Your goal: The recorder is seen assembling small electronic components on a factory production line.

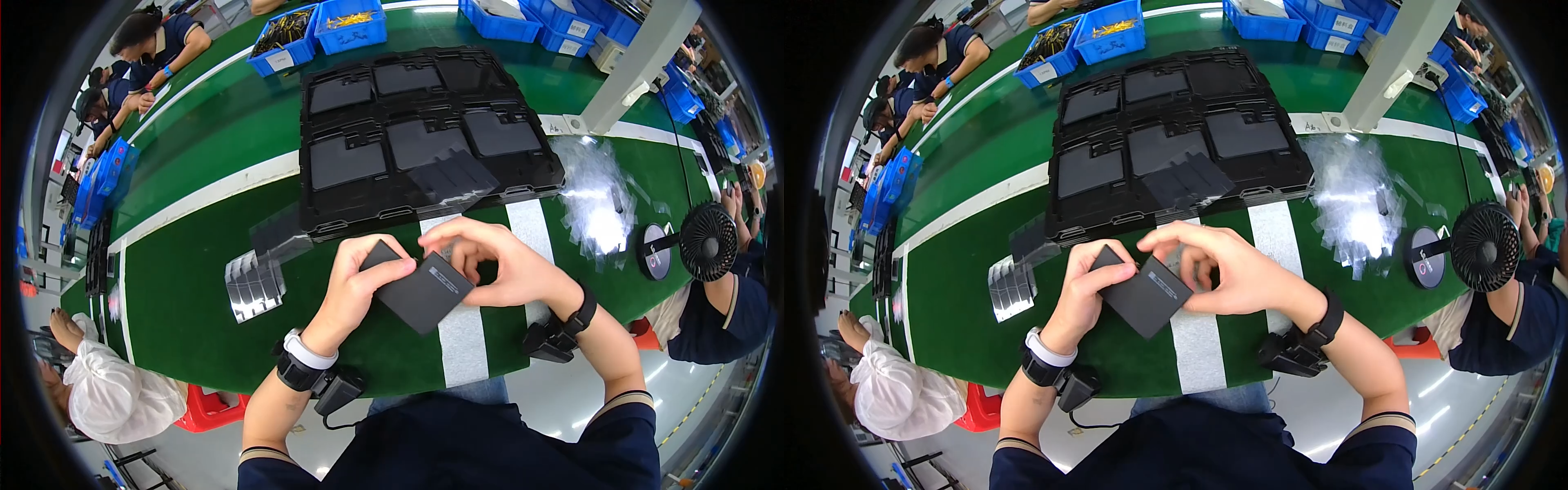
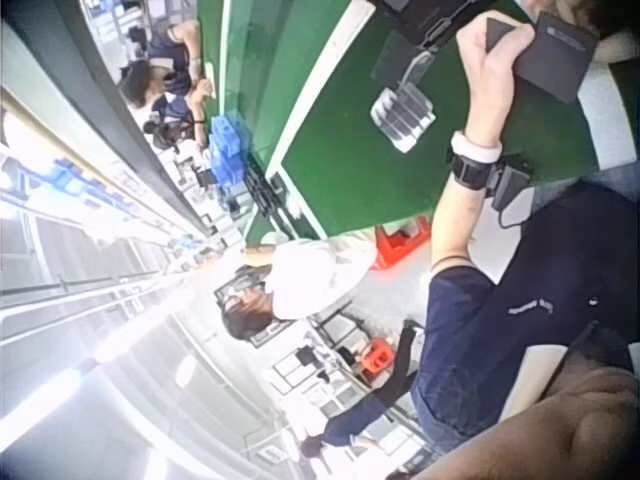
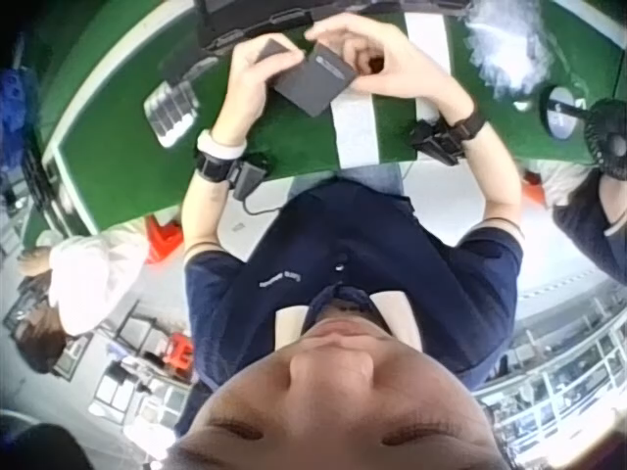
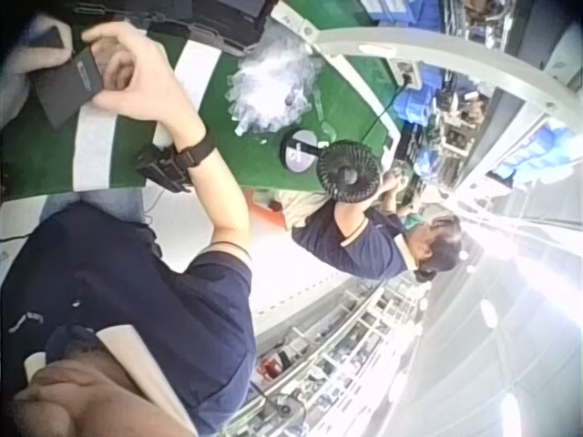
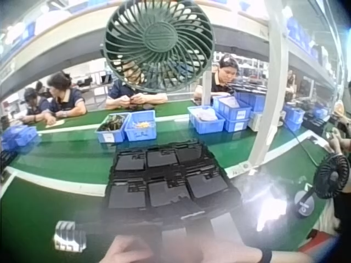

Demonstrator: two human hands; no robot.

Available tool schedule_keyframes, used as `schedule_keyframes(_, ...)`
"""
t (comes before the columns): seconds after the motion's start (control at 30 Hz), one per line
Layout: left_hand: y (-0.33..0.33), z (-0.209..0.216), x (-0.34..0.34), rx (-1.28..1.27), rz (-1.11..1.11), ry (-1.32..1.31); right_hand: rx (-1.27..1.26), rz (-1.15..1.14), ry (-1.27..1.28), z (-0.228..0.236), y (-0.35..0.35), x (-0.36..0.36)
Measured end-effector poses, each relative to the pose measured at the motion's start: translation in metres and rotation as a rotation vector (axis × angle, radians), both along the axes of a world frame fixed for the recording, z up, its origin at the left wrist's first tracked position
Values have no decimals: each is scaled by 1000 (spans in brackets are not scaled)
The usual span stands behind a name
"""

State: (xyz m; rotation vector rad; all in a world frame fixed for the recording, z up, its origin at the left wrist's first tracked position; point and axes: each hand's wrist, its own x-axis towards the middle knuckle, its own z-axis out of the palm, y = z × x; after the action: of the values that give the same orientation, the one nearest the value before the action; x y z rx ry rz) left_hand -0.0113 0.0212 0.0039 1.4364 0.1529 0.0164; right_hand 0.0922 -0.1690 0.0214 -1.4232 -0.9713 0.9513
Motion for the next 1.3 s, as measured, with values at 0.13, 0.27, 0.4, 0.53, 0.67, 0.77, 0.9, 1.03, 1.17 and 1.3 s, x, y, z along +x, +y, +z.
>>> schedule_keyframes(0.13, -5, 1, -1, -183, -121, 190, 374, -101, -423, -14, 4, 4)
schedule_keyframes(0.27, -8, 0, 0, 142, -97, 57, 261, -207, -317, -13, -1, 5)
schedule_keyframes(0.4, -5, 0, 1, 0, 30, -59, 195, -329, -91, -17, 2, 2)
schedule_keyframes(0.53, -4, 3, 0, 61, -18, -120, 195, -402, -13, -14, 4, -1)
schedule_keyframes(0.67, -10, 9, -1, 75, -36, -86, 230, -461, -32, -10, 3, -2)
schedule_keyframes(0.77, -8, 7, -1, 6, -43, -47, 235, -454, -94, -14, 1, -3)
schedule_keyframes(0.9, -9, 6, 0, 23, -60, -16, 246, -468, -74, -16, 1, -1)
schedule_keyframes(1.03, -8, 7, -2, 25, -83, -38, 255, -503, -125, -21, 0, -1)
schedule_keyframes(1.17, -9, 5, 3, 70, -47, -96, 280, -559, -71, -20, 5, 1)
schedule_keyframes(1.3, -5, 3, 4, -14, 98, -128, 199, -428, 78, -5, 4, -2)
